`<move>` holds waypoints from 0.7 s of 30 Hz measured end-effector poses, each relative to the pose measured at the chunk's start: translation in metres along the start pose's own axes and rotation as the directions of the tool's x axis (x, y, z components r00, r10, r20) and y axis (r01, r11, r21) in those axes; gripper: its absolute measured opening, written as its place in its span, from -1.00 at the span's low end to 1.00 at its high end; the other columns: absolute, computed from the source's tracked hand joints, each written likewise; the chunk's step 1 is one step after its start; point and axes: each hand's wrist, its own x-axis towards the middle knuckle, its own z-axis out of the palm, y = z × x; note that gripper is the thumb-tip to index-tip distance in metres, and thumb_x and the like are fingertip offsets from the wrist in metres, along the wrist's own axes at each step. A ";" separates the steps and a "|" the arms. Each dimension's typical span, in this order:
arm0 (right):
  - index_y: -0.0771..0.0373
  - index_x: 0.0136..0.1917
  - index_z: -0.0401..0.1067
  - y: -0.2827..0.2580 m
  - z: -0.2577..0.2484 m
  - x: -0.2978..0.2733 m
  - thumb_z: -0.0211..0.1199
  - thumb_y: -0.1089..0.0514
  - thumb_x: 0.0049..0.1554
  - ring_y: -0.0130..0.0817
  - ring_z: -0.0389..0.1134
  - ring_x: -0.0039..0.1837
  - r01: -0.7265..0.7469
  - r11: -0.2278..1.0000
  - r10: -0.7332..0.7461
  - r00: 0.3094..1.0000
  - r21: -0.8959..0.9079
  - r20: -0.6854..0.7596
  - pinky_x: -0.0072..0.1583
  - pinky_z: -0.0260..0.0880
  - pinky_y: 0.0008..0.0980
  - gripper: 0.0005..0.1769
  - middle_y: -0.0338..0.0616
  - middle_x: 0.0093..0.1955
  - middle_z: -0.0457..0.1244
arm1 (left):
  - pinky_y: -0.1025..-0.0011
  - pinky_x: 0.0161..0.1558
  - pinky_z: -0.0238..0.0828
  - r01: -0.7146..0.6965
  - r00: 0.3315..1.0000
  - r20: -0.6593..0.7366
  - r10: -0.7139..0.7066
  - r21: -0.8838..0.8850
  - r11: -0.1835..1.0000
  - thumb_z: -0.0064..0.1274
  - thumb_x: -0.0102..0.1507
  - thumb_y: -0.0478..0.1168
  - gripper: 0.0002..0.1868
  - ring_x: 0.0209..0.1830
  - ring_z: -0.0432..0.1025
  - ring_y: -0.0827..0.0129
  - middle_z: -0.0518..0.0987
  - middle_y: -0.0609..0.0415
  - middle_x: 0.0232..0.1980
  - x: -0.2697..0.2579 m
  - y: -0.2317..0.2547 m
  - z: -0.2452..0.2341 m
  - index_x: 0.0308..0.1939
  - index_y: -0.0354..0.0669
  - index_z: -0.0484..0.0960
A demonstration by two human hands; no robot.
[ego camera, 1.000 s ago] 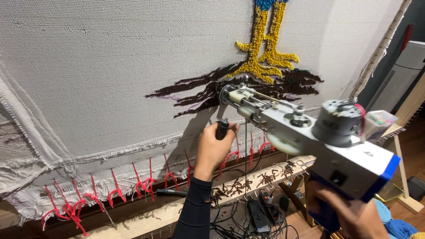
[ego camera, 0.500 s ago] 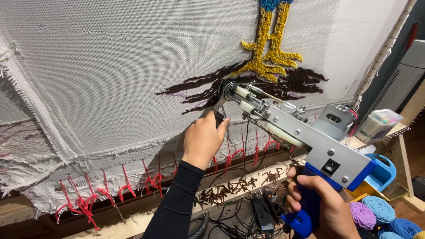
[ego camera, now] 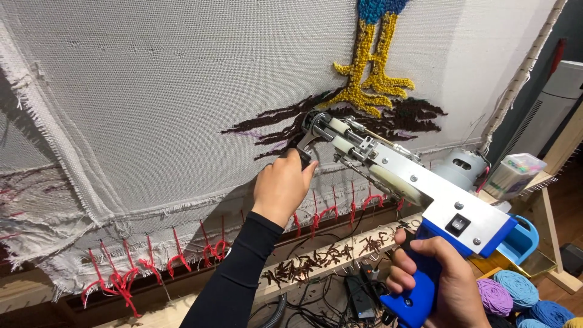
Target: The person uses a tufting gun to punch brown yarn into a stretched canvas on a wooden frame, filling in a dark branch area of a bird design. They occasionally guide the yarn with their free hand and reposition the gun to continue tufting along the outline.
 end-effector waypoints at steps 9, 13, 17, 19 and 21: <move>0.43 0.18 0.33 -0.004 -0.008 0.000 0.10 0.15 0.15 -0.34 0.13 -0.38 -0.015 0.999 0.014 1.000 0.047 0.008 -0.27 0.25 -0.24 -0.62 -0.14 -0.36 0.12 | 0.12 -0.51 0.54 -0.021 1.000 0.021 0.021 -0.029 0.999 0.04 0.34 0.12 -0.52 -0.54 0.57 -0.06 0.60 -0.21 -0.55 0.000 0.005 0.002 -0.30 -0.29 0.52; 0.48 0.21 0.33 -0.006 -0.013 0.000 0.09 0.15 0.15 -0.34 0.12 -0.39 0.001 0.999 -0.002 0.999 0.053 0.034 -0.29 0.25 -0.23 -0.57 -0.14 -0.37 0.12 | 0.12 -0.52 0.53 -0.006 1.000 0.017 0.007 -0.043 0.999 0.04 0.34 0.12 -0.52 -0.55 0.57 -0.06 0.59 -0.21 -0.55 -0.001 0.009 0.001 -0.30 -0.28 0.52; 0.50 0.23 0.31 -0.010 -0.024 0.002 0.09 0.15 0.14 -0.33 0.11 -0.40 0.010 1.000 -0.011 0.998 0.025 0.054 -0.29 0.24 -0.22 -0.54 -0.14 -0.37 0.10 | 0.17 -0.45 0.52 0.069 0.992 0.114 -0.053 -0.138 0.988 0.05 0.34 0.12 -0.54 -0.49 0.58 -0.03 0.62 -0.19 -0.49 0.001 0.007 0.004 -0.29 -0.26 0.55; 0.52 0.25 0.30 -0.017 -0.037 0.001 0.10 0.15 0.15 -0.33 0.10 -0.40 0.014 1.000 -0.015 0.997 0.016 0.074 -0.29 0.23 -0.23 -0.52 -0.14 -0.37 0.09 | 0.20 -0.42 0.49 0.107 0.985 0.153 -0.076 -0.203 0.973 0.06 0.34 0.13 -0.55 -0.46 0.59 0.00 0.65 -0.17 -0.46 0.004 0.008 0.010 -0.31 -0.24 0.59; 0.64 0.32 0.26 -0.029 -0.051 -0.003 0.13 0.15 0.16 -0.32 0.11 -0.41 0.050 0.999 -0.049 0.988 -0.001 0.150 -0.30 0.23 -0.23 -0.43 -0.12 -0.36 0.09 | 0.46 -0.39 0.44 0.338 0.884 0.449 -0.132 -0.419 0.843 0.13 0.32 0.09 -0.56 -0.36 0.63 0.16 0.73 -0.15 -0.28 0.007 0.011 0.020 -0.07 -0.26 0.69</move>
